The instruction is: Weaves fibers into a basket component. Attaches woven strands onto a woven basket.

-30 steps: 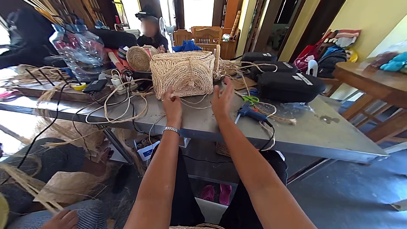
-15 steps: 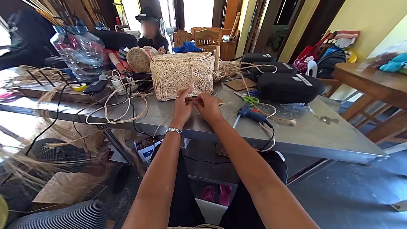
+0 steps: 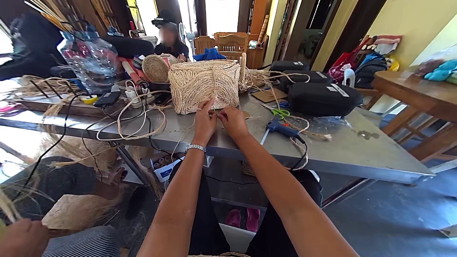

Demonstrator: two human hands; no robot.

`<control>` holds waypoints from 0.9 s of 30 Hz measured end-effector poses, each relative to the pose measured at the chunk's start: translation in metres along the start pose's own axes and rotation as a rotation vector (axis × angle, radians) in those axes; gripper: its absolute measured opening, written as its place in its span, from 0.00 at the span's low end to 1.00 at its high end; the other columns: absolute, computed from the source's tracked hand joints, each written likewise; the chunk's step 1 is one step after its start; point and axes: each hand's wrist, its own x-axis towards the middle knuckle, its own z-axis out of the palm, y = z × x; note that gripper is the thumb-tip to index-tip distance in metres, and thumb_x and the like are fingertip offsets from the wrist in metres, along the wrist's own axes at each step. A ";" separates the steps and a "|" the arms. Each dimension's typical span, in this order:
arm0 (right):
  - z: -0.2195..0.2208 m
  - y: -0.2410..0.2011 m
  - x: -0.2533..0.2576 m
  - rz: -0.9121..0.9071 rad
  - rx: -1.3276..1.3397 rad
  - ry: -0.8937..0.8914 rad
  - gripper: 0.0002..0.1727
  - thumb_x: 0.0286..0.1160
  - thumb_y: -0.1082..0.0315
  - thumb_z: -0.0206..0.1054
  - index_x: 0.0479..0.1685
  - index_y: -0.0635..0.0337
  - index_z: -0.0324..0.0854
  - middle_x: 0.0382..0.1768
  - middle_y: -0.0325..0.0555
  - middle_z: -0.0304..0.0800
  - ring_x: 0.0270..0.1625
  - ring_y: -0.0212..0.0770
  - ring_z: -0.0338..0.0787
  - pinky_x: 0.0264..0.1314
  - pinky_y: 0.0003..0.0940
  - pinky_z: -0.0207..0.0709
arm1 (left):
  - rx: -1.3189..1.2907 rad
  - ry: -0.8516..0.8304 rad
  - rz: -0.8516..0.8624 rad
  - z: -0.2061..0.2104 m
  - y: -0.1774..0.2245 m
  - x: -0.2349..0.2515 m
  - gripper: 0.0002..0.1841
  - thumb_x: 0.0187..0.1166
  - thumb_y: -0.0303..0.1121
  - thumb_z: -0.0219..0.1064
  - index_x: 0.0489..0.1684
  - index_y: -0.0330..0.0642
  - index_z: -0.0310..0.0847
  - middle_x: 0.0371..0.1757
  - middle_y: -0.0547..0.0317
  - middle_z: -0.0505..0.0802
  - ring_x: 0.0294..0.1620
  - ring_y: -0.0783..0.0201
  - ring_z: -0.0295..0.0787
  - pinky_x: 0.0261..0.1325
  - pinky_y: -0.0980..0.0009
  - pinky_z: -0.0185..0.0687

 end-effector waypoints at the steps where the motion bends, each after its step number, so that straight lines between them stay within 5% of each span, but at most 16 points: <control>1: 0.000 0.000 0.000 -0.011 0.008 0.001 0.11 0.83 0.66 0.68 0.46 0.66 0.90 0.46 0.57 0.93 0.53 0.53 0.93 0.63 0.51 0.84 | -0.002 0.005 -0.008 0.000 0.000 0.000 0.31 0.77 0.20 0.63 0.84 0.47 0.73 0.76 0.42 0.77 0.50 0.60 0.90 0.51 0.65 0.90; 23: 0.000 0.006 0.002 0.036 0.184 -0.079 0.17 0.86 0.59 0.65 0.42 0.64 0.91 0.36 0.49 0.95 0.42 0.44 0.94 0.56 0.49 0.86 | -0.675 0.038 -0.180 -0.006 -0.008 -0.001 0.33 0.76 0.22 0.71 0.85 0.39 0.69 0.73 0.47 0.81 0.60 0.57 0.89 0.64 0.61 0.89; 27: 0.003 0.004 0.001 -0.017 0.192 -0.041 0.17 0.81 0.62 0.69 0.56 0.68 0.84 0.53 0.60 0.88 0.44 0.50 0.91 0.51 0.47 0.87 | -0.666 0.056 -0.176 -0.004 -0.013 0.000 0.33 0.74 0.22 0.70 0.84 0.38 0.69 0.73 0.47 0.80 0.62 0.58 0.86 0.65 0.62 0.85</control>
